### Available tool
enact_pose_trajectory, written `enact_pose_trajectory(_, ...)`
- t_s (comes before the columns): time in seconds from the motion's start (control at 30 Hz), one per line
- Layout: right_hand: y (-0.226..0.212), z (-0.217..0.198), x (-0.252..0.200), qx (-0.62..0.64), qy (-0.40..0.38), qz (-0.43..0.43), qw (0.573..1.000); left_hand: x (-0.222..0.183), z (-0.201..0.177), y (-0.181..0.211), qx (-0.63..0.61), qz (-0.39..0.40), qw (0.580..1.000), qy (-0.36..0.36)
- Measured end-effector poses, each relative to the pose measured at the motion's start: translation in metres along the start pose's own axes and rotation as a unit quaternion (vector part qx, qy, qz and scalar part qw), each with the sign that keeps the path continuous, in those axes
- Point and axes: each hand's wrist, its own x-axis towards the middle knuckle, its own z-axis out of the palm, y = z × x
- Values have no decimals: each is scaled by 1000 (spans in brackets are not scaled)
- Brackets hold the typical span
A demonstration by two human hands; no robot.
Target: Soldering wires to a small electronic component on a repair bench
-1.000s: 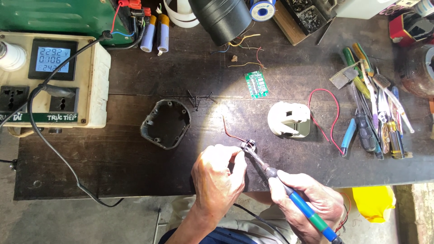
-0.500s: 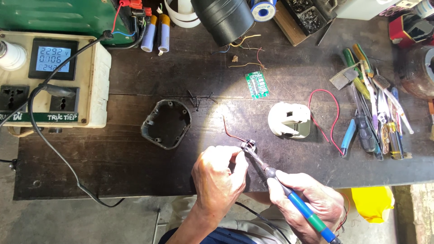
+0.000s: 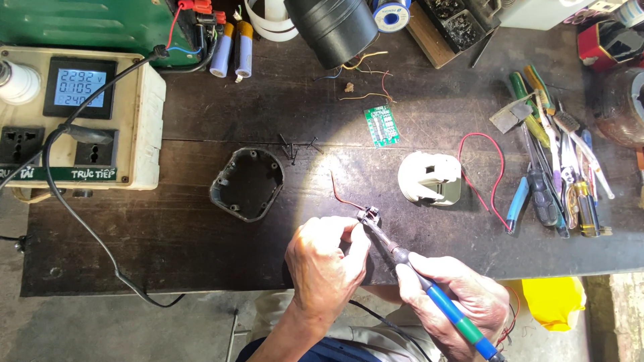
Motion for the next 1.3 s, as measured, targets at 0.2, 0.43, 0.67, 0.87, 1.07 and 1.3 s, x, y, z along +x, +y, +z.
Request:
enact_pose_trajectory(0.2,17,6,-9,-13,9,-137,990,-1,2,-1,18,-4,1000,6)
enact_pose_trajectory(0.43,30,-24,14,-202,-143,-554,795,-1,2,0,22,3,1000,13)
enact_pose_trajectory(0.67,30,-30,20,-256,-169,-617,725,-1,3,-1,20,0,1000,15)
enact_pose_trajectory(0.87,30,-30,12,-298,-224,-607,702,0,2,-1,19,-3,1000,5)
enact_pose_trajectory(1.07,8,2,-7,-16,-7,-82,996,0,2,-1,24,-2,1000,6)
enact_pose_trajectory(1.3,14,-20,-2,-95,-62,-361,926,0,3,-2,25,4,1000,8)
